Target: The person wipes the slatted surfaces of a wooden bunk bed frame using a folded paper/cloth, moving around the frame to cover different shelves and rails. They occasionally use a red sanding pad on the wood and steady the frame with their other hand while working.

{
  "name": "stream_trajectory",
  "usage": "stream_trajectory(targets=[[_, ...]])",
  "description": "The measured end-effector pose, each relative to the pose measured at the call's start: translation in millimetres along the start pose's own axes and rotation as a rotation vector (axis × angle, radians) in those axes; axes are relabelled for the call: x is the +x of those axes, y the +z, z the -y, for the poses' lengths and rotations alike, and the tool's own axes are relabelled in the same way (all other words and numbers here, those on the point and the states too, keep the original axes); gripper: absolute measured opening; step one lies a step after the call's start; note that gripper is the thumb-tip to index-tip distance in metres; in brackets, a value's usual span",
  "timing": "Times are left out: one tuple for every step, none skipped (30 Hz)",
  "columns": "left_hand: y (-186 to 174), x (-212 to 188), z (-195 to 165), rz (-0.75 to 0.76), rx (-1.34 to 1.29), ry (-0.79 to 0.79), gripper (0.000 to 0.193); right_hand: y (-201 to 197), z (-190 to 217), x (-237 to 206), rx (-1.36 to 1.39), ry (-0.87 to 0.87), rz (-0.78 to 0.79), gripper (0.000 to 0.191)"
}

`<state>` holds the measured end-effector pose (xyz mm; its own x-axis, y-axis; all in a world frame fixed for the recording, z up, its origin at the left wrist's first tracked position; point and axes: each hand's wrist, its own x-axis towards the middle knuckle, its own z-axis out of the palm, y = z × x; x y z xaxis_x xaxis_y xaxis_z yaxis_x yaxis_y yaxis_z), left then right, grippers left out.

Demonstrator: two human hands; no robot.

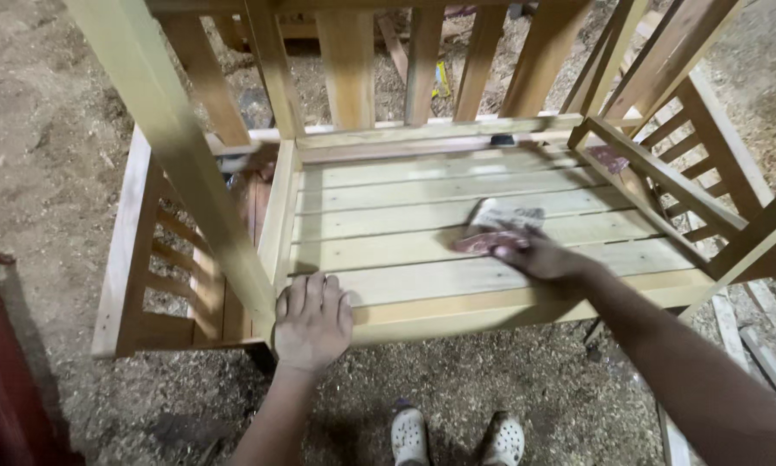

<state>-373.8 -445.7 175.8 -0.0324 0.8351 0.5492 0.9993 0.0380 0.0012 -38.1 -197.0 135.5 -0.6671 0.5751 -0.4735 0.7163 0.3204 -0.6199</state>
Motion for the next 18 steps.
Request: stream_trajectory(targets=[[-0.2, 0.0, -0.4, 0.011, 0.006, -0.014, 0.033, -5.3, -8.9, -5.8, -0.054, 0.084, -0.022, 0.054], [0.5, -0.3, -1.0, 0.024, 0.000, -0.025, 0.032, 2.1, -6.3, -0.1, -0.103, 0.042, -0.064, 0.053], [1.4, -0.8, -0.9, 0.030, -0.004, -0.031, 0.032, 13.4, 2.6, 10.3, -0.144, -0.098, -0.123, 0.052], [2.8, -1.4, -0.9, 0.025, -0.001, -0.039, 0.031, 30.3, 20.5, 30.6, -0.255, -0.493, -0.265, 0.051], [4.1, -1.9, -0.3, 0.009, 0.020, -0.036, 0.031, 48.1, 44.9, 57.4, -0.512, -0.890, -0.520, 0.051], [5.2, -2.4, 0.2, 0.005, 0.041, -0.035, 0.030, 66.4, 72.6, 85.2, -0.759, -1.084, -0.757, 0.050], [6.0, -2.7, 0.8, 0.005, 0.056, -0.028, 0.030, 94.3, 105.7, 110.1, -0.397, -0.613, -0.254, 0.041], [6.1, -2.7, 1.6, 0.013, 0.030, -0.032, 0.029, 116.0, 133.8, 128.0, -0.061, -0.249, -0.042, 0.045], [6.1, -2.7, 1.9, 0.017, 0.001, -0.040, 0.028, 133.0, 161.9, 145.9, -0.304, -0.343, -0.100, 0.046], [5.3, -2.4, 2.5, 0.020, -0.022, -0.052, 0.027, 141.9, 179.2, 153.6, -0.338, -0.337, -0.093, 0.039], [4.4, -2.1, 2.4, 0.018, -0.012, -0.038, 0.025, 143.8, 190.0, 156.8, -0.375, -0.340, -0.088, 0.034], [3.2, -1.6, 2.5, 0.016, -0.001, -0.017, 0.023, 138.0, 191.3, 152.2, -0.296, -0.332, -0.095, 0.037], [1.9, -1.3, 2.0, 0.018, 0.002, 0.006, 0.021, 126.7, 183.6, 140.3, -0.216, -0.314, -0.100, 0.041], [1.1, -1.2, 1.4, 0.017, -0.007, -0.009, 0.022, 108.8, 169.3, 127.0, -0.146, -0.299, -0.105, 0.045], [0.4, -1.0, 1.0, 0.017, -0.013, -0.017, 0.022, 88.3, 150.7, 110.7, 0.065, -0.445, -0.093, 0.051], [0.3, -1.4, 0.4, 0.023, -0.023, -0.025, 0.022, 66.1, 125.8, 89.1, 0.279, -0.583, -0.077, 0.062], [0.9, -1.6, 0.1, 0.049, -0.030, -0.032, 0.022, 40.5, 101.6, 72.4, 0.389, -0.755, -0.117, 0.041], [1.9, -2.6, -0.2, 0.078, -0.033, -0.038, 0.022, 22.8, 78.7, 51.3, 0.433, -0.330, -0.097, 0.044]])
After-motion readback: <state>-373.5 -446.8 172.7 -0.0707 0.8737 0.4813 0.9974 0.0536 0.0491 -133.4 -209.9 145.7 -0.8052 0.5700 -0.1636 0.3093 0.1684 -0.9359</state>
